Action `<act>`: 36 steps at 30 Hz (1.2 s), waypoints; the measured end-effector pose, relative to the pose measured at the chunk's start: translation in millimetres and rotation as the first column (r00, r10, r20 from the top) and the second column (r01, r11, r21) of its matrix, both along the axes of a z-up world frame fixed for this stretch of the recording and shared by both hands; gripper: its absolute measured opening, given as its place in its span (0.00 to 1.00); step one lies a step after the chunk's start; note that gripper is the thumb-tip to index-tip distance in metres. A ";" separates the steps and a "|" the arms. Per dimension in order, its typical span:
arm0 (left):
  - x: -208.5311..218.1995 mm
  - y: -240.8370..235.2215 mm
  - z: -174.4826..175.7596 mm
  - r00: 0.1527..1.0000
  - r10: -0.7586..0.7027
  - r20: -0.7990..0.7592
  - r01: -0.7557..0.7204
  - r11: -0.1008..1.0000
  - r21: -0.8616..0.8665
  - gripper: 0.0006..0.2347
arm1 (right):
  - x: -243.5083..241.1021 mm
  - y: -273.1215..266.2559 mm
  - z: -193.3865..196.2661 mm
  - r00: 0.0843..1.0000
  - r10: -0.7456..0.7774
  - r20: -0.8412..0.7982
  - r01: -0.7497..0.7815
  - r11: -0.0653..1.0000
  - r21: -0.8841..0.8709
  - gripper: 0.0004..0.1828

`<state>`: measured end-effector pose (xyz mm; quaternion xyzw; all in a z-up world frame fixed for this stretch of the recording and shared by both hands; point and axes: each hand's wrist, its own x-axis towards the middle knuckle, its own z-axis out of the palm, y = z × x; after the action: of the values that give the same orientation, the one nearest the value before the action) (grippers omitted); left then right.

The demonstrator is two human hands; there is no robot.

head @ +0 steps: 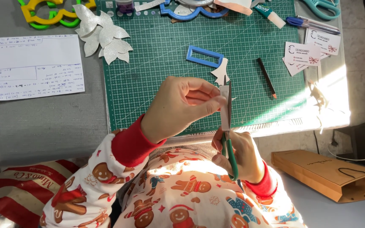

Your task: Cutting out shapes from material using scissors and marking with a template.

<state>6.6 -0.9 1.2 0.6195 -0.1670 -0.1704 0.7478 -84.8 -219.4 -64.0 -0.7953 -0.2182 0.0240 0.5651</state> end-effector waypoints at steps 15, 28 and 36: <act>-3.6 -1.2 -1.4 1.000 -0.014 0.006 0.014 1.000 0.005 0.10 | -1.3 -1.8 -4.6 1.000 -0.021 0.017 0.021 1.000 -0.009 0.23; 2.5 -1.4 -2.5 1.000 0.002 0.009 -0.002 1.000 -0.002 0.10 | 0.8 -3.3 -0.1 1.000 -0.003 -0.017 0.003 1.000 0.008 0.19; -2.1 -7.5 -5.0 0.999 -0.018 0.032 0.019 1.000 -0.012 0.11 | 6.8 0.9 2.9 1.000 -0.006 0.016 0.007 0.999 -0.036 0.24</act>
<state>4.5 -8.4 -3.8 0.6158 -0.1859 -0.1663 0.7474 -78.0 -218.5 -61.0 -0.8063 -0.2198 0.0197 0.5488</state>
